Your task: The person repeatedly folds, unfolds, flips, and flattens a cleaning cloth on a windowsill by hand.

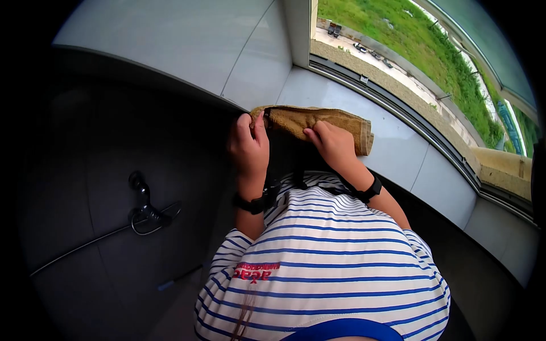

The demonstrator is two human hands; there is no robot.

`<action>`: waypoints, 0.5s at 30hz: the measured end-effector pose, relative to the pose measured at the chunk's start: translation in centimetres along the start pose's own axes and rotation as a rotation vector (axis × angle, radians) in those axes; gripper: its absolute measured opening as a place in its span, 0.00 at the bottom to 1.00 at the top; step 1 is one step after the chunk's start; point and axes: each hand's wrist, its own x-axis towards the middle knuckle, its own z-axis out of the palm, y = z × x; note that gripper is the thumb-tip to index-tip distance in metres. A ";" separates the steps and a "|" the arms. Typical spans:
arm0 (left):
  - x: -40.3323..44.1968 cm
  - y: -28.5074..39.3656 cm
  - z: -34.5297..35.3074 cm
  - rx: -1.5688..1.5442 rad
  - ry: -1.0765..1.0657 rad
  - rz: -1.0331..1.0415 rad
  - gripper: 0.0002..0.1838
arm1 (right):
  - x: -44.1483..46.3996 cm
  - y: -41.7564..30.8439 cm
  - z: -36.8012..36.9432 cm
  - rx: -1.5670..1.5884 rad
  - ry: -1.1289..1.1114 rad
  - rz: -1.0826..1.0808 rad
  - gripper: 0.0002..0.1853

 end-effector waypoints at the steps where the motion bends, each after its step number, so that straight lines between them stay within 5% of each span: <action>1: -0.4 0.0 0.3 0.006 -0.013 -0.038 0.13 | -0.1 0.1 0.3 -0.001 0.002 0.001 0.14; 7: -4.3 -1.6 2.9 -0.001 -0.255 -0.261 0.12 | -1.5 1.1 -0.7 -0.055 0.036 0.039 0.16; 15: -3.5 1.5 3.7 -0.225 -0.423 0.064 0.11 | -3.9 3.2 -5.0 -0.134 -0.008 0.402 0.20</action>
